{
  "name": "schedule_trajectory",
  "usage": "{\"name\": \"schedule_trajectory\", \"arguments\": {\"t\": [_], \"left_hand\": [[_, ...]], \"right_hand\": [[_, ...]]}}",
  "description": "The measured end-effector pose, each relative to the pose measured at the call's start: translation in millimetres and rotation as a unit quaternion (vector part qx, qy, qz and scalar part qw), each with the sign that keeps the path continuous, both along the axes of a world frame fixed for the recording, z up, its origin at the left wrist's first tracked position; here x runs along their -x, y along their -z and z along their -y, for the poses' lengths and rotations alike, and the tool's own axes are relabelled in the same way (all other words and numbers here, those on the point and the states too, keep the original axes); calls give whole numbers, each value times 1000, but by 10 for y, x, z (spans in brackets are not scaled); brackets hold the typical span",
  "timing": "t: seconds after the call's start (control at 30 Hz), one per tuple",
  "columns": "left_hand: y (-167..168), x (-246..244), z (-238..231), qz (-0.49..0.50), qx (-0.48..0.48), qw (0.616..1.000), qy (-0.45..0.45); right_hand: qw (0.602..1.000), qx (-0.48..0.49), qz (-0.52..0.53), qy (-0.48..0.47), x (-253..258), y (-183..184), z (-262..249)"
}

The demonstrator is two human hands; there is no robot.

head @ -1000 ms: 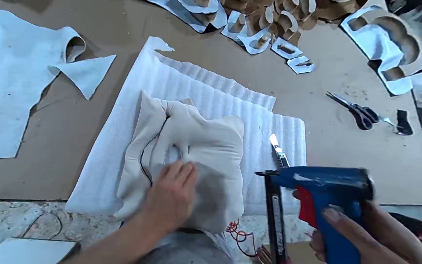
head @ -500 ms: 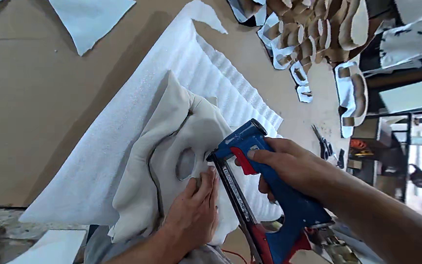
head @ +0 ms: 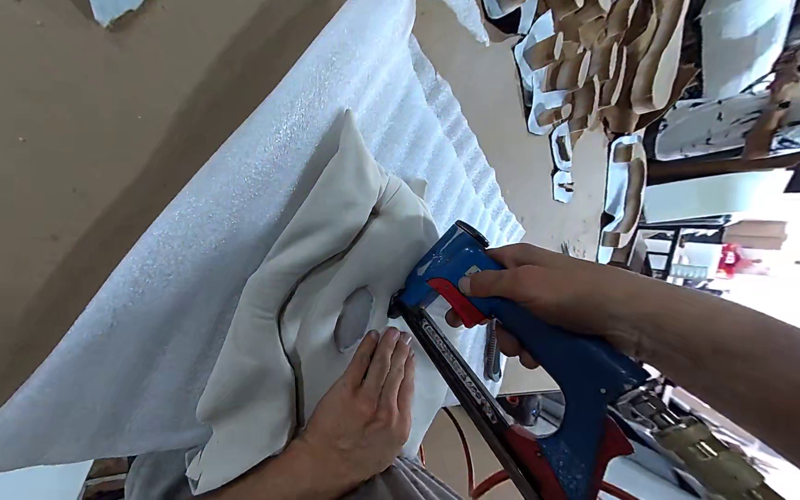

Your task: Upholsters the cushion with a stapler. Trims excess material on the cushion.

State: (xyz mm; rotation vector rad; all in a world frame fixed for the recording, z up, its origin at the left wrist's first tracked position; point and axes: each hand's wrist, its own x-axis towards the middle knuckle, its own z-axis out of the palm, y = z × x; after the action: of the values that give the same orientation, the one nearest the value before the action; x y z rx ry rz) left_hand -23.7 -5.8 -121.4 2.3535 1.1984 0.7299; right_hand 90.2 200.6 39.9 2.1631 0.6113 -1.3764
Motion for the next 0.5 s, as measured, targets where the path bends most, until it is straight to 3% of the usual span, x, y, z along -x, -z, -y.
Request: {"name": "schedule_trajectory", "arguments": {"t": [0.5], "left_hand": [[5, -21, 15, -8, 17, 1000, 4]], "right_hand": [[1000, 14, 1, 25, 53, 44, -48]]}}
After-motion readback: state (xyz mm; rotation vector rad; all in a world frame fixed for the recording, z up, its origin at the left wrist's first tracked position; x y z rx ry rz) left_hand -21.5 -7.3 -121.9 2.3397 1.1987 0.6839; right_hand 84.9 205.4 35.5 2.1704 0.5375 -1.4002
